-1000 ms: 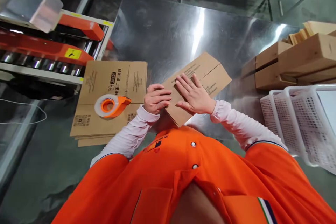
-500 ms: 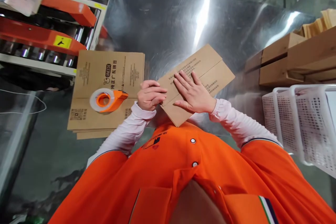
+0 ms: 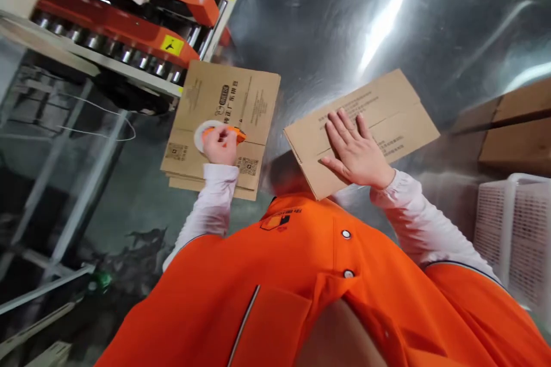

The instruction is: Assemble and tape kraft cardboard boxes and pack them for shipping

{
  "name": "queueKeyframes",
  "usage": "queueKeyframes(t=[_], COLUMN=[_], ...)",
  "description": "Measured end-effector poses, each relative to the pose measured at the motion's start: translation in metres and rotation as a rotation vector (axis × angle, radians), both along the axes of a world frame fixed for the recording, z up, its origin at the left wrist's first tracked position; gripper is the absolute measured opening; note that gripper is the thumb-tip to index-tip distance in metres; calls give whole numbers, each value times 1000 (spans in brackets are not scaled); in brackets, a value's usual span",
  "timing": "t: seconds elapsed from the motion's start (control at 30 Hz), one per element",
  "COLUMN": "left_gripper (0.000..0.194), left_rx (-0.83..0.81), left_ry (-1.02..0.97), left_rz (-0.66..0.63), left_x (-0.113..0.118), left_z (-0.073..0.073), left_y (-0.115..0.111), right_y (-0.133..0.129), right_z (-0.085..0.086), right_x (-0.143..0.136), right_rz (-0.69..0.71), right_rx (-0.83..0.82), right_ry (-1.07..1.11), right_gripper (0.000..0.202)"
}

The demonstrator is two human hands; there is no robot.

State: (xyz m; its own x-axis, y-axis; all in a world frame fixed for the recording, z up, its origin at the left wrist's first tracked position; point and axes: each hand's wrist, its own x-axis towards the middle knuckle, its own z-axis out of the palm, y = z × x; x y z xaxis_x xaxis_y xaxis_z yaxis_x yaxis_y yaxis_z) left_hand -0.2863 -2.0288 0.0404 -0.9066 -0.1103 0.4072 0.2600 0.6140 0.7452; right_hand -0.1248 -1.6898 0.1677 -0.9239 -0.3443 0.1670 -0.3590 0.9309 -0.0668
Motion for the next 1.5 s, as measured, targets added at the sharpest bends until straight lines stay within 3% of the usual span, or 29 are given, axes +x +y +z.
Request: queueKeyframes(t=[0.03,0.13,0.2,0.3,0.4,0.57,0.73,0.83,0.93,1.0,1.07,1.13,1.17,1.27,1.33,1.37,1.43,1.5], left_gripper=[53,77,83,83,82,77,65,59,61,69,78,85,91,82,68,65,70,83], left_rx=[-23,-152,-257,-300,-255,-217,-94,-58,-107,-137,-165,-255,-324,-448,-464,-463,-458,-443], left_ry=[85,394,411,328,301,316,381,439,446,398,254,-37,-220,-458,-450,-434,-409,-375], left_rz=[-154,-775,-1051,-1312,-1407,-1382,-1343,-1324,-1267,-1045,-610,-139,-53,-68,-137,-168,-189,-176], left_x=[9,34,36,21,4,-6,-5,1,7,7,3,-4,-8,-18,-24,-26,-32,-36], left_z=[8,45,68,82,77,63,48,45,46,40,25,3,-8,-31,-27,-19,11,58], left_y=[6,46,75,100,101,97,107,112,102,81,48,11,-7,-46,-58,-60,-58,-45], right_y=[1,4,5,5,3,9,23,26,26,25,24,23,23,24,25,24,22,17], right_z=[0,0,0,2,4,9,12,11,9,7,6,6,7,9,9,10,10,11], right_x=[1,2,2,3,3,2,3,4,5,5,5,5,4,1,-2,-3,-5,-6], right_rz=[6,19,22,29,37,52,70,97,96,85,80,82,85,107,124,129,134,124], right_rx=[5,27,43,56,57,68,77,77,74,74,73,64,55,10,-24,-39,-61,-75], right_ry=[10,35,44,44,27,-3,-7,-10,-6,-6,-11,-25,-35,-72,-90,-95,-102,-101], right_gripper=[90,88,86,82,76,77,77,77,76,75,75,75,75,77,81,83,89,93])
